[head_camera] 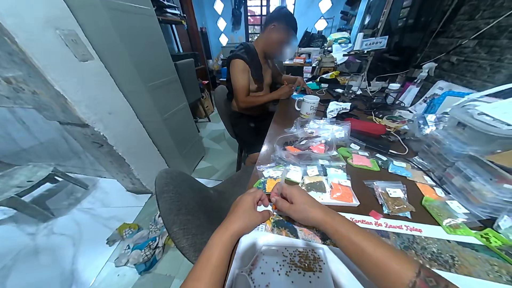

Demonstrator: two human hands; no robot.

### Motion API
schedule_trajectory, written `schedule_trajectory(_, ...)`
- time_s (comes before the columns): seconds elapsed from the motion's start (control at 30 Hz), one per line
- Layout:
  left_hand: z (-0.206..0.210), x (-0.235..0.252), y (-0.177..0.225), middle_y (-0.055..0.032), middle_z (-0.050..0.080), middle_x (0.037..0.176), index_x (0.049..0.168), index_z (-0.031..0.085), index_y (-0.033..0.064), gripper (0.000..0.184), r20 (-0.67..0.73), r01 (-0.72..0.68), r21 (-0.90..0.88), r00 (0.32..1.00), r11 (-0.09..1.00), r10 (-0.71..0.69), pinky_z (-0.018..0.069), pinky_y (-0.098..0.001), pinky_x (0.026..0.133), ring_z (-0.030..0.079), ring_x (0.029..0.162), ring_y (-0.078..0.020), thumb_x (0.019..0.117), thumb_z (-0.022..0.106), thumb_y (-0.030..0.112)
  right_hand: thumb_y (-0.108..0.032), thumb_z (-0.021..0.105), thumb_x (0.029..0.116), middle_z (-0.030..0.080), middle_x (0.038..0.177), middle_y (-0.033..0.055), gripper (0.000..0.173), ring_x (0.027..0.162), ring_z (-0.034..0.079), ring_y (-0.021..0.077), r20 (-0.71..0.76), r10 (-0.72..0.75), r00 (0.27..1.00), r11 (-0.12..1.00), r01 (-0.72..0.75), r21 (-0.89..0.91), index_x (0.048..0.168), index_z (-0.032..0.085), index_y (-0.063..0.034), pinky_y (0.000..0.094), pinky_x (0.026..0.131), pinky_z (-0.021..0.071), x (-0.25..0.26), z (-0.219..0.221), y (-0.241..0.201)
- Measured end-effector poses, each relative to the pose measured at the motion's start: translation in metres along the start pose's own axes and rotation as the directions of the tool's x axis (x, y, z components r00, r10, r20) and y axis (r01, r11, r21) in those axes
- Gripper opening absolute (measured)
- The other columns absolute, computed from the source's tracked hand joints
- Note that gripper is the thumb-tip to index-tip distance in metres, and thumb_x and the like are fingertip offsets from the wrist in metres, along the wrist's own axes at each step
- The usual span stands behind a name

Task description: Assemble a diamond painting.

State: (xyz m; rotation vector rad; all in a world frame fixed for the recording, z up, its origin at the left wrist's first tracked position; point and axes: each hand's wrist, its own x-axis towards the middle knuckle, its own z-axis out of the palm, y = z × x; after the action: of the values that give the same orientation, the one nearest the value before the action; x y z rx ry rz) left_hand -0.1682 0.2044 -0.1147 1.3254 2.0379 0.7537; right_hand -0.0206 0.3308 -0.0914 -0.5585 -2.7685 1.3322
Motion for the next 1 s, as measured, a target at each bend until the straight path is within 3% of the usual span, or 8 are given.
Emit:
schedule_trajectory(0.13,0.002,0.001,-0.001,-0.0047,0.057,0.098,0.099,0.066,0.0069,0.017,-0.016,-0.002,-0.01,1.0,1.0,0.002,0.0469,-0.0368,0.076,0.054,0.083,-0.0164,0.0898,0.075,0.018,-0.019,0.048,0.1086,0.059,0.083,0.0063,0.022,0.072,0.056,0.011,-0.029,-0.034,0.999,0.998,0.035,0.049,0.11,0.062,-0.0015,0.029,0.07,0.0489,-0.002,-0.001,0.003)
schedule_trajectory(0.27,0.003,0.001,-0.001,-0.0048,0.057,0.097,0.098,0.066,0.0073,0.016,-0.026,-0.01,0.002,1.0,1.0,0.01,0.0474,-0.038,0.075,0.054,0.082,-0.0168,0.0916,0.074,0.02,-0.018,0.049,0.1077,0.06,0.081,0.0053,0.021,0.072,0.058,0.0099,-0.147,-0.08,0.986,0.988,0.098,0.117,0.107,0.062,-0.002,0.0279,0.07,0.0498,-0.024,-0.001,0.002)
schedule_trajectory(0.4,0.005,0.001,-0.003,-0.0039,0.057,0.093,0.093,0.066,0.0077,0.019,-0.06,-0.025,-0.011,0.998,1.0,0.024,0.0475,-0.0386,0.074,0.054,0.08,-0.0167,0.0911,0.076,0.024,-0.019,0.045,0.1039,0.06,0.078,0.0066,0.029,0.069,0.056,0.0101,-0.178,-0.22,0.959,0.965,0.24,0.101,0.102,0.064,0.0021,0.0288,0.067,0.0492,-0.056,0.017,0.0)
schedule_trajectory(0.5,0.006,0.0,-0.002,-0.007,0.059,0.095,0.096,0.067,0.0051,0.023,-0.074,-0.03,0.008,0.997,1.0,0.03,0.0485,-0.0423,0.076,0.055,0.082,-0.0199,0.0902,0.079,0.024,-0.018,0.045,0.1019,0.058,0.073,0.0031,0.026,0.063,0.051,0.0051,-0.295,-0.362,0.884,0.919,0.391,0.044,0.093,0.064,-0.0018,0.0215,0.059,0.0432,-0.069,0.035,0.011)
schedule_trajectory(0.77,0.007,-0.001,0.0,-0.0067,0.058,0.094,0.093,0.066,0.0057,0.023,-0.086,-0.019,0.02,0.996,1.0,0.02,0.0478,-0.0417,0.075,0.055,0.081,-0.0199,0.0909,0.078,0.024,-0.014,0.047,0.1002,0.055,0.07,0.0025,0.022,0.061,0.05,0.0028,-0.351,-0.436,0.828,0.88,0.474,0.024,0.09,0.062,-0.0027,0.0181,0.056,0.0412,-0.07,0.052,0.017)
schedule_trajectory(1.0,0.007,-0.001,-0.001,-0.0063,0.057,0.092,0.091,0.065,0.0059,0.022,-0.096,-0.028,-0.006,0.995,1.0,0.027,0.0479,-0.0407,0.074,0.055,0.081,-0.0193,0.0904,0.079,0.023,-0.014,0.047,0.0994,0.056,0.07,0.0031,0.022,0.06,0.05,0.0025,-0.36,-0.434,0.826,0.886,0.464,-0.005,0.091,0.063,-0.002,0.0174,0.056,0.0416,-0.069,0.054,0.017)
